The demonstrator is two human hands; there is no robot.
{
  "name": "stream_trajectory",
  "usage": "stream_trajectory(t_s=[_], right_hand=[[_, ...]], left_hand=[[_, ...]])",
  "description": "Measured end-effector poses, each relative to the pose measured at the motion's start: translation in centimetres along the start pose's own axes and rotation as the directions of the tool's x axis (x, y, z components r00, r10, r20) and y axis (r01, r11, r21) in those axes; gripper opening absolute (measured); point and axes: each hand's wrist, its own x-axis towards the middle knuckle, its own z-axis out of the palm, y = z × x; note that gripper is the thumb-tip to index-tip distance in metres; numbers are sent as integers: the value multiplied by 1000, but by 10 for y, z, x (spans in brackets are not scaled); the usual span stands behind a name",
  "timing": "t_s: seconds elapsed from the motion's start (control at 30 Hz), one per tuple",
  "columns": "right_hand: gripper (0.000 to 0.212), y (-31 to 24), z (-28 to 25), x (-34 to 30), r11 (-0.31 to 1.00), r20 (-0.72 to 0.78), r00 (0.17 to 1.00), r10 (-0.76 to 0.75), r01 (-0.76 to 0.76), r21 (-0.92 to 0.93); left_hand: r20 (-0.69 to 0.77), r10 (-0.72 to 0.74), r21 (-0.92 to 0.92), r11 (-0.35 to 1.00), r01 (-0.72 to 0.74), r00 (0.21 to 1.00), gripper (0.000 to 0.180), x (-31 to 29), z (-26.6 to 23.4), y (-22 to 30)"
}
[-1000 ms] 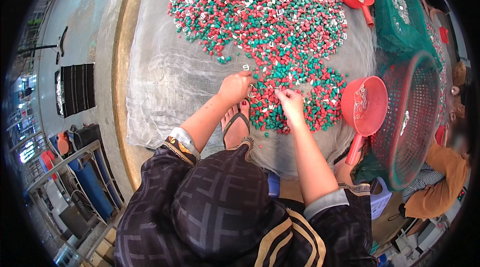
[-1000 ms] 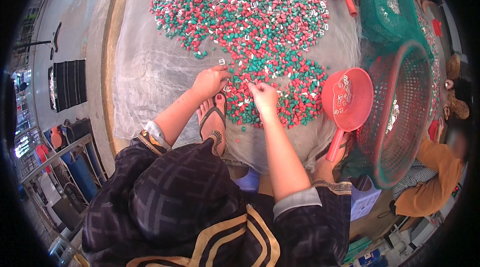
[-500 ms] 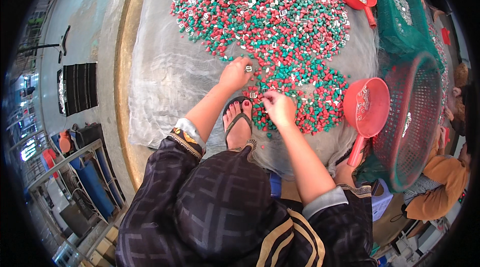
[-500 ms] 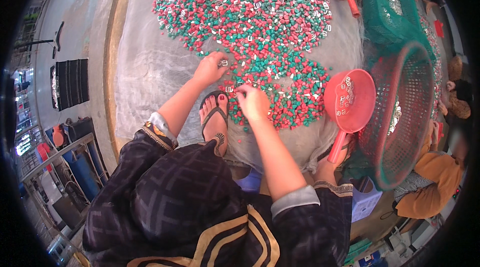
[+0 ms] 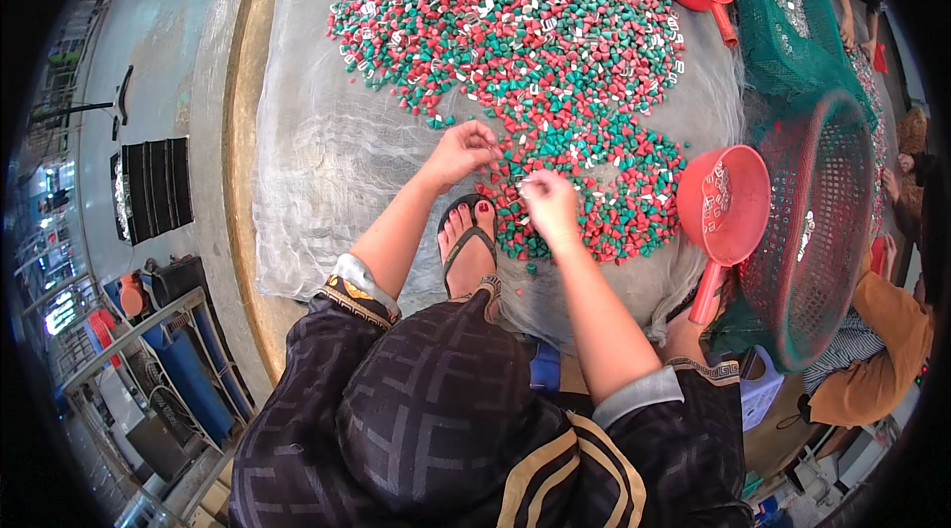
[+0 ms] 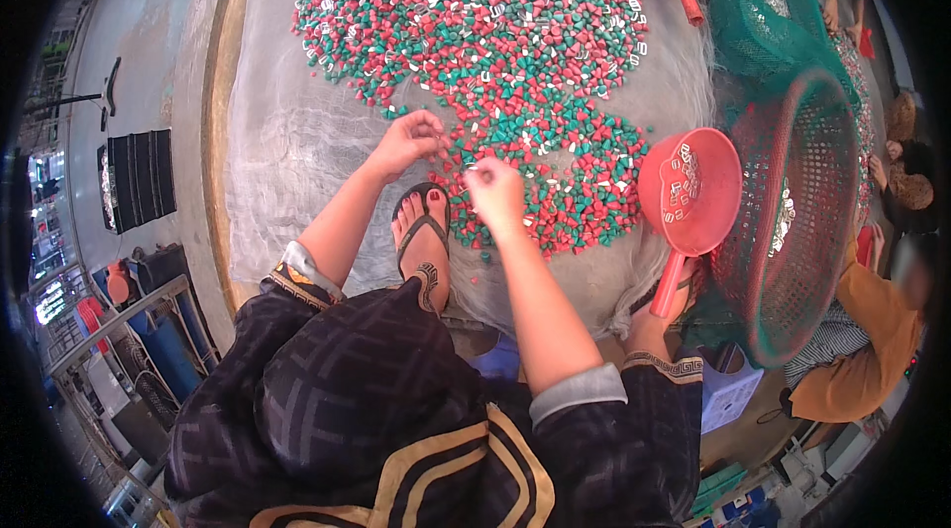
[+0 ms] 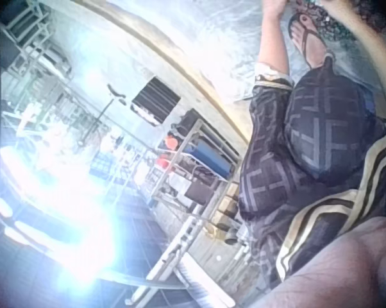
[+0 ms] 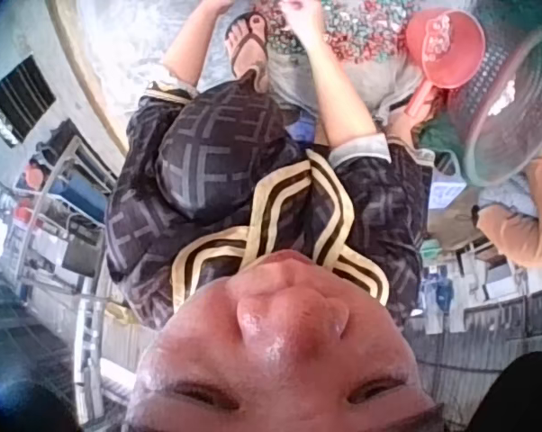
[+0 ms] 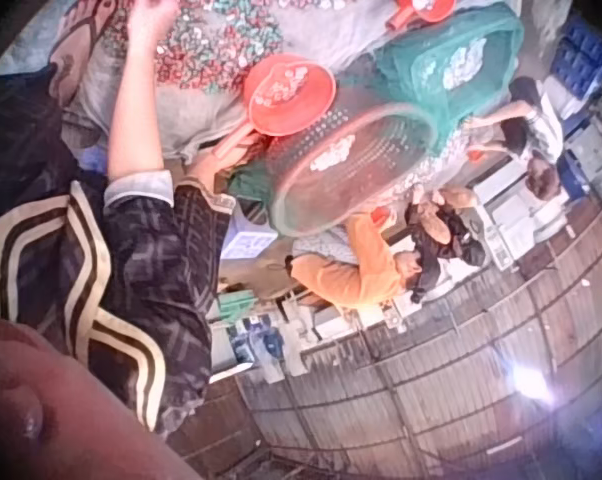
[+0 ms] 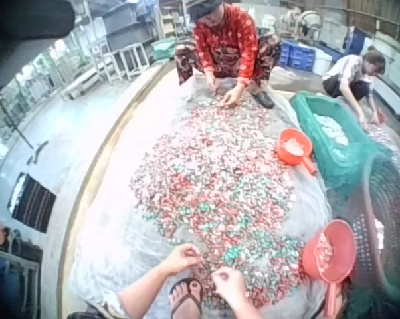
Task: The person picks up small white tiles from a large pile on a sheet on the floor and places them into a red plastic bowl.
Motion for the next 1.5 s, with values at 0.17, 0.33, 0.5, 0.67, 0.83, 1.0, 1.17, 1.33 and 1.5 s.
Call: stream_trajectory(t_s=[0.17, 0.33, 0.5, 0.67, 0.83, 1.0, 1.17, 1.33, 1.5], right_hand=[[12, 0, -62, 12, 725, 154, 947, 283, -316, 612], [20, 1, -78, 12, 573, 156, 918, 364, -353, 739], [26, 1, -76, 9, 555, 148, 901, 407, -373, 743], [28, 3, -72, 9, 708, 231, 889, 395, -454, 541], [25, -6, -60, 4, 771, 390, 833, 393, -530, 353], [13, 8, -66, 6, 816, 225, 872, 434, -487, 311], [10, 10, -75, 11, 848, 123, 896, 427, -444, 289], [16, 18, -74, 11, 895, 118, 916, 383, -399, 198], [13, 15, -72, 9, 934, 125, 938, 323, -337, 118]], left_hand=[[92, 209, 655, 724, -217, 974, 16, -2, 34, -7], [38, 172, 664, 732, -153, 984, 21, 5, 33, -16], [-27, -220, 187, 957, 221, 975, 19, 4, 17, -6], [9, -198, 78, 977, 197, 980, 18, 2, 24, 1], [174, -103, 243, 968, 58, 979, 20, 2, 48, 9], [106, -28, 808, 585, -70, 994, 16, -9, 44, -1], [95, 102, 940, 317, -122, 990, 11, -27, 57, -14], [121, 30, 819, 562, -117, 992, 14, -19, 43, -19], [115, -215, 438, 887, 145, 970, 20, -13, 27, 1]])
